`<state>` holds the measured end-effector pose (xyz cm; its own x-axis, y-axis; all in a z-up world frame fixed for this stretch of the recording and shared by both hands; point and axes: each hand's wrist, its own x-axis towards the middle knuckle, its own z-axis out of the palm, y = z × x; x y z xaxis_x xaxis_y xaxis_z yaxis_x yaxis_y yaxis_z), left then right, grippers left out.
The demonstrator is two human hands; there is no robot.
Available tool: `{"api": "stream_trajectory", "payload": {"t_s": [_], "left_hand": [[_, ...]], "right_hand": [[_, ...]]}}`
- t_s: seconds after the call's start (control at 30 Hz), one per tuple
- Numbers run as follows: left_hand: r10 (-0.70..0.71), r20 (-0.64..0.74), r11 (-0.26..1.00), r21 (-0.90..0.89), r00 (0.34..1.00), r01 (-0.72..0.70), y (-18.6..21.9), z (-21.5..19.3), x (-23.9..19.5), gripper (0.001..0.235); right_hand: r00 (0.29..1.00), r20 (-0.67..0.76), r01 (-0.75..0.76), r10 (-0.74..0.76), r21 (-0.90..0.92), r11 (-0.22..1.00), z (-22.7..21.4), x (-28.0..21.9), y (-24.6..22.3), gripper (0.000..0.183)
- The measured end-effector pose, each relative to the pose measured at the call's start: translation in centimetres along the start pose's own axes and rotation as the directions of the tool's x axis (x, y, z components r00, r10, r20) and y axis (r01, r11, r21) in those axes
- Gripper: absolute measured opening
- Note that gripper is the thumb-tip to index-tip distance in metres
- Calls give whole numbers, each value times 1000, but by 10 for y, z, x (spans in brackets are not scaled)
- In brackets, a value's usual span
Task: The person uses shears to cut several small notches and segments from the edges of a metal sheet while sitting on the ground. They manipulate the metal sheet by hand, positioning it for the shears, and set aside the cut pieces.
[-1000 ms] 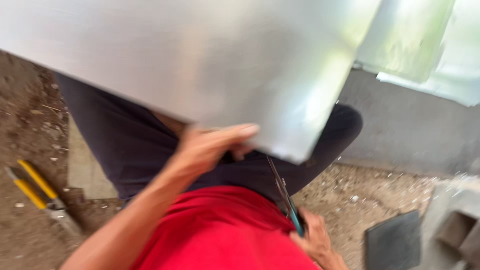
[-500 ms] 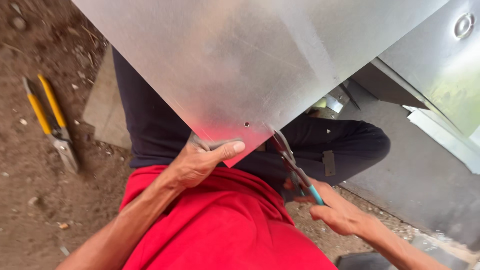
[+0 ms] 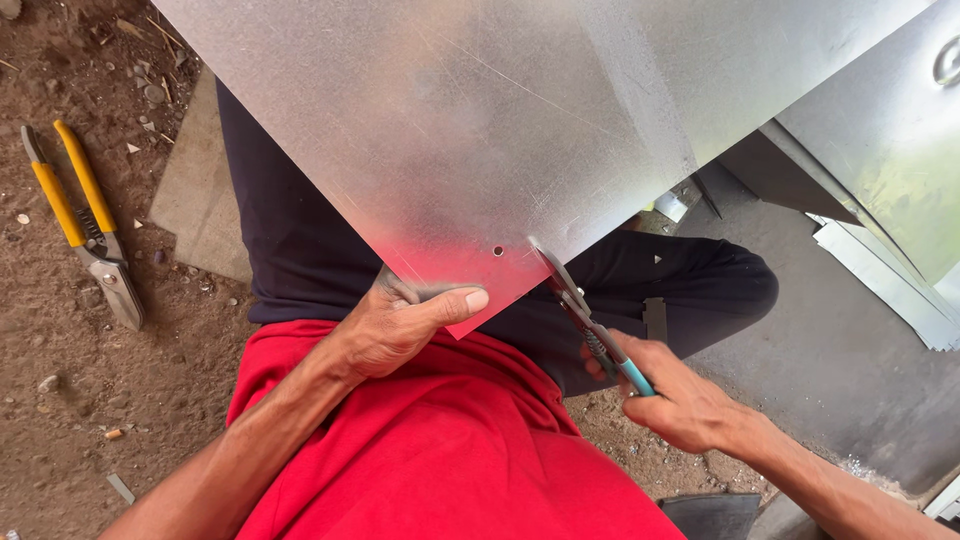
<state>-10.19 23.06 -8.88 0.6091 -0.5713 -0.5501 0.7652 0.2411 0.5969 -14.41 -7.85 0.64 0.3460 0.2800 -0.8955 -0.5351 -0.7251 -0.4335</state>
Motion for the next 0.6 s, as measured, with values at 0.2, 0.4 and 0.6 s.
{"api": "stream_trajectory", "payload": {"t_s": [0.2, 0.4, 0.6], "left_hand": [[122, -109, 992, 34, 987, -119, 25, -22, 5, 22], [-65, -39, 993, 101, 997, 69, 63, -43, 6, 25], [44, -25, 998, 48, 999, -43, 36, 41, 56, 29]], "right_hand": [[994, -98, -55, 52, -35, 998, 0, 7, 12, 28], [991, -134, -16, 4, -89, 996, -1, 12, 21, 22], [957, -184, -51, 226, 659, 751, 46, -19, 47, 60]]}}
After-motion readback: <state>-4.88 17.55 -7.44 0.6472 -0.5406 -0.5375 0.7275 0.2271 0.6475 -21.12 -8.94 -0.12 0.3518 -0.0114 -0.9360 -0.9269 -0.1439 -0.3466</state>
